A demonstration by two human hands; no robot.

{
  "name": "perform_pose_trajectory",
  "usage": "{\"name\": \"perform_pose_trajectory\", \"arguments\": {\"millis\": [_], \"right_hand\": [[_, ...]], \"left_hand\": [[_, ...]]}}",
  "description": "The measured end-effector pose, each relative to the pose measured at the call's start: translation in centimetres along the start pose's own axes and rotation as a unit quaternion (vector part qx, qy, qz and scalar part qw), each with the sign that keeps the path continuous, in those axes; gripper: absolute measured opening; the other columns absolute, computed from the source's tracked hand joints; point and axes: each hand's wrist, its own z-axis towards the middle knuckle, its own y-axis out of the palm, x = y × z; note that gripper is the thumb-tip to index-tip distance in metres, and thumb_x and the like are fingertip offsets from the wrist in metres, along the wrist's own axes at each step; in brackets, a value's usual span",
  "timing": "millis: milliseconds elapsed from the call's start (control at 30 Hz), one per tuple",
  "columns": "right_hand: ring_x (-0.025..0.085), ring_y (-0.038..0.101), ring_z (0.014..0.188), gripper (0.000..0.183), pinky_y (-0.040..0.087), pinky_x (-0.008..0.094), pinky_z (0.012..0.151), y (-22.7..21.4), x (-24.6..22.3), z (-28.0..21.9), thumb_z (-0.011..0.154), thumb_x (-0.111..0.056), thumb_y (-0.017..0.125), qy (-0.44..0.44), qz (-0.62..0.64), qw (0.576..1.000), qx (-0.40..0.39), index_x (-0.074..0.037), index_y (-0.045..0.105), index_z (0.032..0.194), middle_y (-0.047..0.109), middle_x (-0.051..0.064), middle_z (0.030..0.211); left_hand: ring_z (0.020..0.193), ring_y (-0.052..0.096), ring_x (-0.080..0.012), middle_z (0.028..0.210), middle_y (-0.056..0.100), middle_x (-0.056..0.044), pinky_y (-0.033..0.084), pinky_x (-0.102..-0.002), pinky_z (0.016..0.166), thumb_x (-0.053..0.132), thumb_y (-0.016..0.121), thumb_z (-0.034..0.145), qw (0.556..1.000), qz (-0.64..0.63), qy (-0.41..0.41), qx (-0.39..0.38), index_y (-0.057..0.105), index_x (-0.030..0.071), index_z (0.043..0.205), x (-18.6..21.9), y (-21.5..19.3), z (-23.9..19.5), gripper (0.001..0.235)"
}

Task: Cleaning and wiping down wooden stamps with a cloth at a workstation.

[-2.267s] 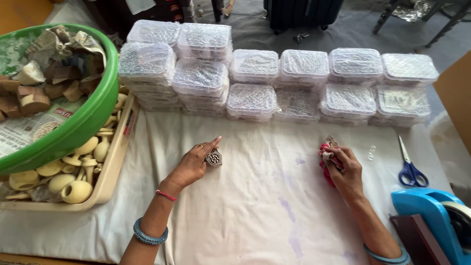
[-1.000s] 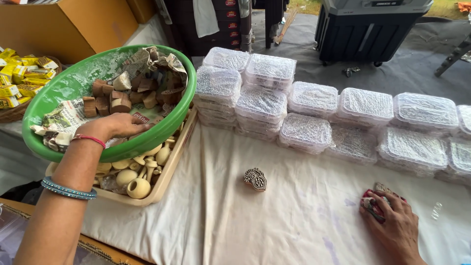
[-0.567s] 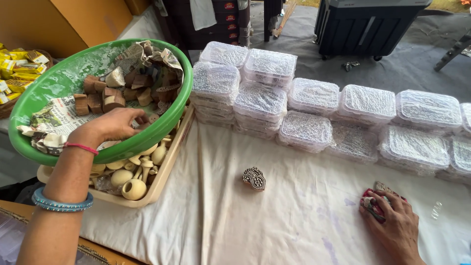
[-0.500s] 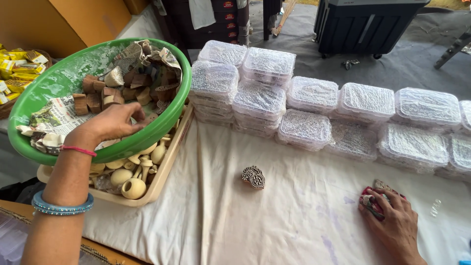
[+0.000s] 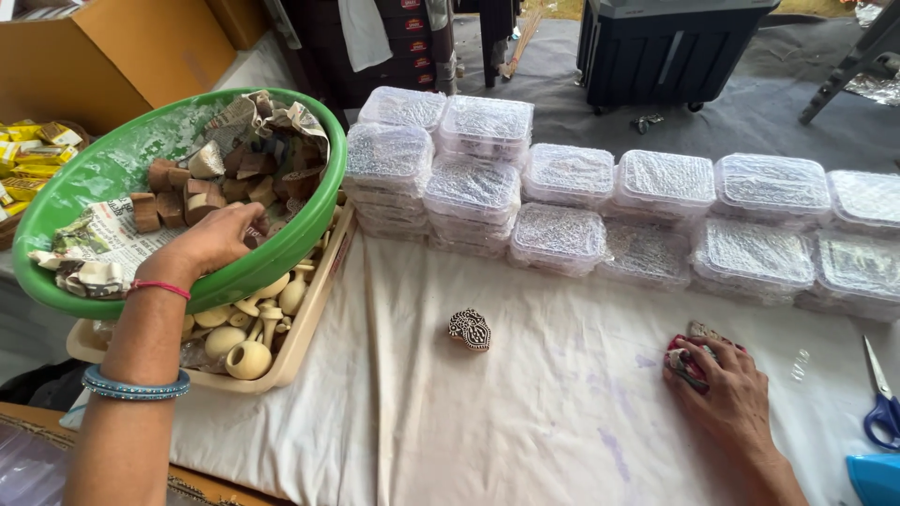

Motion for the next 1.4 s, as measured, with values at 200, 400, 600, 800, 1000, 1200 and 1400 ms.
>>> {"name": "perform_pose_trajectory", "arguments": {"millis": [200, 400, 600, 800, 1000, 1200, 1400], "right_hand": [[0.032, 0.048, 0.141, 0.06, 0.041, 0.052, 0.108, -0.1, 0.1, -0.1, 0.079, -0.058, 0.07, -0.011, 0.009, 1.0, 0.011, -0.031, 0.067, 0.132, 0.058, 0.001, 0.146], [0.031, 0.047, 0.141, 0.058, 0.04, 0.052, 0.108, -0.3, -0.1, 0.0, 0.08, -0.058, 0.07, -0.002, 0.017, 1.0, 0.004, -0.031, 0.068, 0.132, 0.058, 0.001, 0.146], [0.029, 0.049, 0.14, 0.059, 0.041, 0.049, 0.11, -0.2, -0.1, -0.1, 0.08, -0.057, 0.07, -0.005, 0.024, 1.0, 0.009, -0.031, 0.067, 0.133, 0.06, 0.0, 0.144], [0.031, 0.049, 0.139, 0.059, 0.042, 0.048, 0.108, -0.2, 0.0, 0.0, 0.079, -0.057, 0.072, 0.003, 0.007, 1.0, -0.004, -0.032, 0.068, 0.133, 0.06, 0.001, 0.143], [0.03, 0.05, 0.139, 0.057, 0.043, 0.048, 0.108, -0.1, 0.1, 0.0, 0.079, -0.056, 0.072, -0.003, 0.022, 1.0, 0.012, -0.031, 0.07, 0.13, 0.061, 0.0, 0.143], [0.03, 0.051, 0.139, 0.056, 0.042, 0.049, 0.11, -0.3, -0.2, -0.1, 0.079, -0.054, 0.072, -0.003, 0.022, 0.999, 0.025, -0.03, 0.07, 0.13, 0.062, 0.001, 0.142], [0.031, 0.052, 0.136, 0.059, 0.042, 0.049, 0.106, -1.0, -0.6, 0.1, 0.077, -0.053, 0.072, -0.006, 0.034, 0.999, 0.022, -0.028, 0.069, 0.131, 0.061, 0.003, 0.14]], "left_hand": [[0.104, 0.071, -0.0291, 0.118, 0.074, -0.018, 0.056, -0.042, 0.093, 0.023, 0.075, 0.089, 0.993, -0.072, -0.018, 0.094, 0.064, 0.006, 0.13, -1.2, 0.0, 0.0, 0.046], [0.102, 0.069, -0.0214, 0.121, 0.072, -0.014, 0.057, -0.036, 0.088, 0.02, 0.067, 0.101, 0.951, -0.228, -0.044, 0.203, 0.063, 0.006, 0.136, 1.5, -2.7, -2.2, 0.037], [0.101, 0.07, -0.0165, 0.113, 0.071, -0.011, 0.062, -0.039, 0.086, 0.012, 0.058, 0.105, 0.837, -0.515, 0.06, 0.174, 0.057, 0.0, 0.134, 0.9, -2.5, -2.3, 0.031], [0.103, 0.071, -0.0216, 0.116, 0.071, -0.013, 0.063, -0.04, 0.089, 0.012, 0.057, 0.106, 0.856, -0.481, 0.021, 0.187, 0.059, -0.002, 0.132, -1.1, -1.8, -1.0, 0.029], [0.108, 0.074, -0.0314, 0.122, 0.074, -0.016, 0.062, -0.044, 0.094, 0.022, 0.063, 0.098, 0.979, -0.182, -0.084, -0.038, 0.056, 0.019, 0.147, -0.3, -2.7, -0.9, 0.05], [0.137, 0.056, -0.0302, 0.134, 0.074, -0.015, 0.033, -0.048, 0.123, 0.039, 0.051, 0.106, 0.987, -0.026, -0.161, 0.007, 0.054, 0.028, 0.152, -4.0, -4.5, 4.0, 0.047], [0.142, 0.053, -0.0355, 0.154, 0.054, -0.008, 0.045, -0.047, 0.119, 0.038, 0.065, 0.087, 0.947, 0.191, -0.257, -0.03, 0.067, 0.043, 0.143, -9.1, -3.3, 7.6, 0.056]]}}
